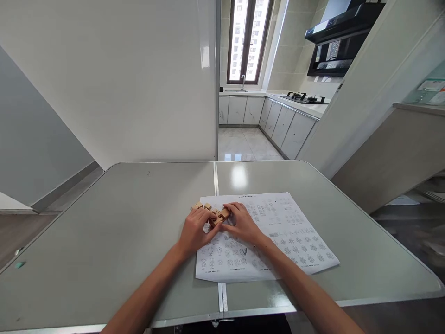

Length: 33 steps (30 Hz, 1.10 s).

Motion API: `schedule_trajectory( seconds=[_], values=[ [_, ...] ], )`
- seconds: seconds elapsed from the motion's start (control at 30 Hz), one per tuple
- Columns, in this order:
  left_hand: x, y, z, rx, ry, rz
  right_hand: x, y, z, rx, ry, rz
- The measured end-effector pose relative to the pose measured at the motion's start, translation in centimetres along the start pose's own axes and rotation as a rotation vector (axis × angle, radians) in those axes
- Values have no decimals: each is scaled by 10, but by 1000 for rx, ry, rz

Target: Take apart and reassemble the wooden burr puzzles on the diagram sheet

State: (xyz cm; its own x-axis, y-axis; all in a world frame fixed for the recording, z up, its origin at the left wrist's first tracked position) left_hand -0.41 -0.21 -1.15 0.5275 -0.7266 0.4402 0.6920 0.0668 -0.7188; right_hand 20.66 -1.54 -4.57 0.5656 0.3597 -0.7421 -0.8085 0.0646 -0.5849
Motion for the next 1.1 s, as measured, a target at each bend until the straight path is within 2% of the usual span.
schedule_trajectory(
  seconds=[0.23, 0.37, 0.5, 0.6, 0.7, 0.83, 1.0, 1.1],
  values=[
    [-4, 4, -2, -116, 36, 70, 3, 1, -1, -11, -77, -14],
    [-7, 1, -2, -107, 4, 52, 3, 0, -1, -17, -76, -3],
    [-13, -3, -1, 12, -38, 71, -1, -2, -1, -18, -44, 17],
    [-23, -6, 1, 166, -173, 99, -4, -2, -2, -28, -56, 5],
    [-35, -8, 3, 219, -300, 106, -6, -2, -2, -43, -83, -28],
    [-47, -8, 3, 152, -414, 77, -8, -1, -1, -63, -103, -57],
    [-46, -3, 1, 15, -374, -27, -8, 3, -2, -57, -121, -66],
    [-46, -2, 3, -15, -356, -77, -8, 5, -3, -51, -115, -61]
  ],
)
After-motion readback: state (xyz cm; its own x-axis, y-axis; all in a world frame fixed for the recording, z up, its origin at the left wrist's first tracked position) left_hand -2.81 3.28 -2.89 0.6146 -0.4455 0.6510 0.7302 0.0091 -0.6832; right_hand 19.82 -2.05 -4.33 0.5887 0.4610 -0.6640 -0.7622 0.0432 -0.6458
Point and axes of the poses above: each hand's wrist, its own z-axis towards the middle knuckle, its own y-axis out of the palm, x = y × z, the point moved 1 cm from there along z, towards the middle knuckle, and after that the axes turned 1 degree about y, right-handed, at the moved point
